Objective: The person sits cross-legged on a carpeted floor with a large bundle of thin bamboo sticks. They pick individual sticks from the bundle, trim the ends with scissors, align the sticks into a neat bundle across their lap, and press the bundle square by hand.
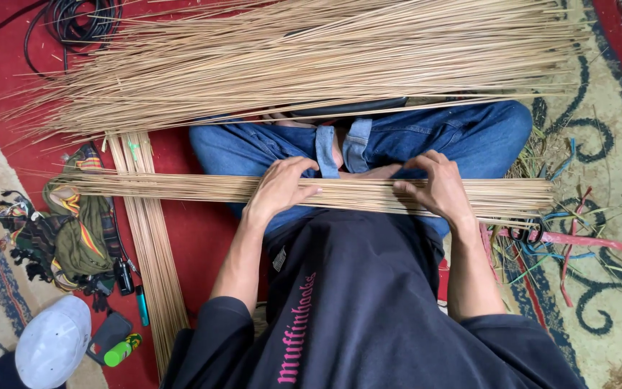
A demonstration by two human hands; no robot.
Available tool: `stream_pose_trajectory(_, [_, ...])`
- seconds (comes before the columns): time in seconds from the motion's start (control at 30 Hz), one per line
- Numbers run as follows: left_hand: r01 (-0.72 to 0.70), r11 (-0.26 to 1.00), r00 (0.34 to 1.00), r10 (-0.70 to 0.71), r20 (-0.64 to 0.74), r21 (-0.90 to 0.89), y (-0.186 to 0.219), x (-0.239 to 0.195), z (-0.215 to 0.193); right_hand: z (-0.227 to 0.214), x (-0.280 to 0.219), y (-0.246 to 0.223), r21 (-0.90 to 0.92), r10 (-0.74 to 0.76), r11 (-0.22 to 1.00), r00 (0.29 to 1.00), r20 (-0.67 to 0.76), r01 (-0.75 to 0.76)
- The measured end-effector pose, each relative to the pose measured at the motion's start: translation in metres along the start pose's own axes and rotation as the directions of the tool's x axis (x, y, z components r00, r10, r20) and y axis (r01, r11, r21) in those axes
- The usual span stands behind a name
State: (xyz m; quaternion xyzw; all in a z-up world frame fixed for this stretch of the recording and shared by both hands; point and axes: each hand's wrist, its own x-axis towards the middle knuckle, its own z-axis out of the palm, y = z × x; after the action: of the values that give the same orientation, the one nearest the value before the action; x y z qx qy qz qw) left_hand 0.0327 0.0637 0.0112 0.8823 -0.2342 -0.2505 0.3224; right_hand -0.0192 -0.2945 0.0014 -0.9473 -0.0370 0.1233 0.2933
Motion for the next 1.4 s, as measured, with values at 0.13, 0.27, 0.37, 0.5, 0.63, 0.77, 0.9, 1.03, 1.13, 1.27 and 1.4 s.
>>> stream_pose_trajectory(0.13, [-0.036, 0.989, 0.958, 0.076, -0.277, 0.145, -0.032, 0.017, 0.004, 0.016, 0.037, 0.008, -0.099, -0.046, 0.995, 0.991, -0.125, 0.033])
stream_pose_trajectory(0.27, [-0.027, 0.959, 0.859, 0.166, -0.484, 0.281, -0.053, 0.036, 0.001, 0.02, 0.069, -0.001, -0.138, -0.129, 0.986, 0.953, -0.274, 0.094])
stream_pose_trajectory(0.37, [-0.021, 0.922, 0.793, 0.251, -0.555, 0.387, -0.07, 0.052, 0.005, 0.029, 0.089, 0.0, -0.233, -0.258, 0.955, 0.898, -0.356, 0.182])
stream_pose_trajectory(0.5, [0.007, 0.883, 0.753, 0.304, -0.584, 0.47, -0.091, 0.071, 0.016, 0.043, 0.111, 0.002, -0.33, -0.358, 0.917, 0.827, -0.434, 0.223])
stream_pose_trajectory(0.63, [0.037, 0.858, 0.758, 0.31, -0.574, 0.512, -0.111, 0.084, 0.029, 0.052, 0.116, 0.003, -0.404, -0.406, 0.886, 0.803, -0.437, 0.228])
stream_pose_trajectory(0.77, [0.069, 0.822, 0.726, 0.347, -0.594, 0.565, -0.123, 0.091, 0.035, 0.059, 0.123, 0.008, -0.499, -0.486, 0.834, 0.745, -0.457, 0.238])
stream_pose_trajectory(0.9, [0.071, 0.791, 0.702, 0.393, -0.594, 0.607, -0.124, 0.091, 0.033, 0.064, 0.128, 0.01, -0.58, -0.57, 0.778, 0.659, -0.49, 0.242])
stream_pose_trajectory(1.03, [0.066, 0.786, 0.688, 0.41, -0.599, 0.614, -0.109, 0.081, 0.025, 0.057, 0.124, -0.001, -0.621, -0.606, 0.752, 0.602, -0.52, 0.221])
stream_pose_trajectory(1.13, [0.037, 0.805, 0.673, 0.418, -0.61, 0.593, -0.096, 0.07, 0.017, 0.047, 0.118, -0.013, -0.611, -0.633, 0.75, 0.543, -0.552, 0.253])
stream_pose_trajectory(1.27, [0.049, 0.81, 0.665, 0.41, -0.624, 0.584, -0.087, 0.064, 0.009, 0.038, 0.118, -0.012, -0.606, -0.634, 0.751, 0.539, -0.554, 0.261])
stream_pose_trajectory(1.4, [0.041, 0.835, 0.656, 0.391, -0.646, 0.548, -0.087, 0.071, 0.003, 0.035, 0.122, -0.011, -0.61, -0.613, 0.759, 0.562, -0.556, 0.225])
